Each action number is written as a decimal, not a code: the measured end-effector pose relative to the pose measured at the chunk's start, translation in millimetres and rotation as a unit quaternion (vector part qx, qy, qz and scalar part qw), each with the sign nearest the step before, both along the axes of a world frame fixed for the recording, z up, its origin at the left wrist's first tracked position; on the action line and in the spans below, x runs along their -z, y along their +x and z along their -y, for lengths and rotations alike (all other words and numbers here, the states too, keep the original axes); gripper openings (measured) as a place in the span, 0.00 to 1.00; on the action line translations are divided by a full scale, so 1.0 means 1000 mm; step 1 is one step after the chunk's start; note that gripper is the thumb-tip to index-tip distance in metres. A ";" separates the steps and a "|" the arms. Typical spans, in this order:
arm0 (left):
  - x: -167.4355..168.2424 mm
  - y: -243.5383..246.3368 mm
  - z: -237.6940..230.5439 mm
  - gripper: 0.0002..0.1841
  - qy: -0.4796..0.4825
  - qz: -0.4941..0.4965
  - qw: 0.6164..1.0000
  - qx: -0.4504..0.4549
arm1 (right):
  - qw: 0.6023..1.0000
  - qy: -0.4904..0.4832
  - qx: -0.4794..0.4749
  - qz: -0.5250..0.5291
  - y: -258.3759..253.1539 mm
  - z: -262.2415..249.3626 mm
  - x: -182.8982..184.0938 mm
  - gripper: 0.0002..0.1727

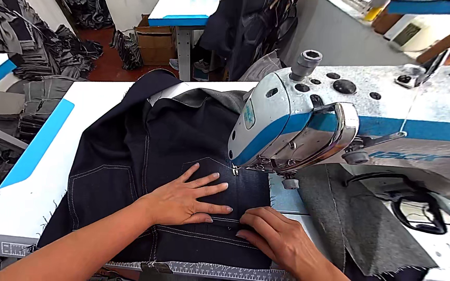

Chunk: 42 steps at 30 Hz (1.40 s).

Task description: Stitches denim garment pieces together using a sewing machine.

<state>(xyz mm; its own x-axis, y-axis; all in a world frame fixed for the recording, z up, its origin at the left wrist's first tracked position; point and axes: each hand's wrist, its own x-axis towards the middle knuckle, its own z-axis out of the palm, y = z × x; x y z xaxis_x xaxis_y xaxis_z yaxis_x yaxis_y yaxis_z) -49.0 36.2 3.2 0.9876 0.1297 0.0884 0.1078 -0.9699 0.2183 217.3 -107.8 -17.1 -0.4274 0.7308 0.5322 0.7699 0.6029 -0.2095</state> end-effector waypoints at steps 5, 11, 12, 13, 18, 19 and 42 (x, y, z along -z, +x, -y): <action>0.002 0.001 -0.003 0.26 0.010 0.006 1.000 0.013 | 0.997 0.039 -0.022 0.065 -0.007 -0.004 -0.010 0.12; 0.002 0.001 -0.003 0.26 0.013 -0.001 1.000 0.013 | 0.987 0.089 -0.052 0.119 -0.010 -0.004 -0.013 0.08; 0.002 0.001 -0.003 0.25 0.011 -0.002 1.000 0.017 | 0.988 0.083 -0.055 0.117 -0.010 -0.004 -0.014 0.08; 0.002 0.001 -0.004 0.25 0.011 -0.005 1.000 0.021 | 0.990 0.074 -0.055 0.111 -0.010 -0.003 -0.015 0.08; -0.008 0.008 0.012 0.22 0.076 0.051 0.995 0.029 | 0.999 0.005 -0.040 0.026 0.001 0.002 -0.013 0.09; -0.011 0.013 0.022 0.20 0.097 0.075 0.992 0.020 | 0.999 -0.012 -0.030 0.001 0.004 0.002 -0.013 0.09; -0.019 0.050 0.081 0.12 -0.087 0.243 0.879 -0.400 | 0.970 -0.148 -0.122 -0.147 0.015 -0.079 -0.011 0.07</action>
<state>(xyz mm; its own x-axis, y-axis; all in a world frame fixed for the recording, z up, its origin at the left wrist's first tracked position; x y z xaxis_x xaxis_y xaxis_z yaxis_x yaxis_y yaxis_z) 1.4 -45.0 22.0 0.4251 0.8197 0.3840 0.5940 -0.5727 0.5649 232.5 -28.8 -6.5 -0.4694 0.7660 0.4392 0.4923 0.6400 -0.5900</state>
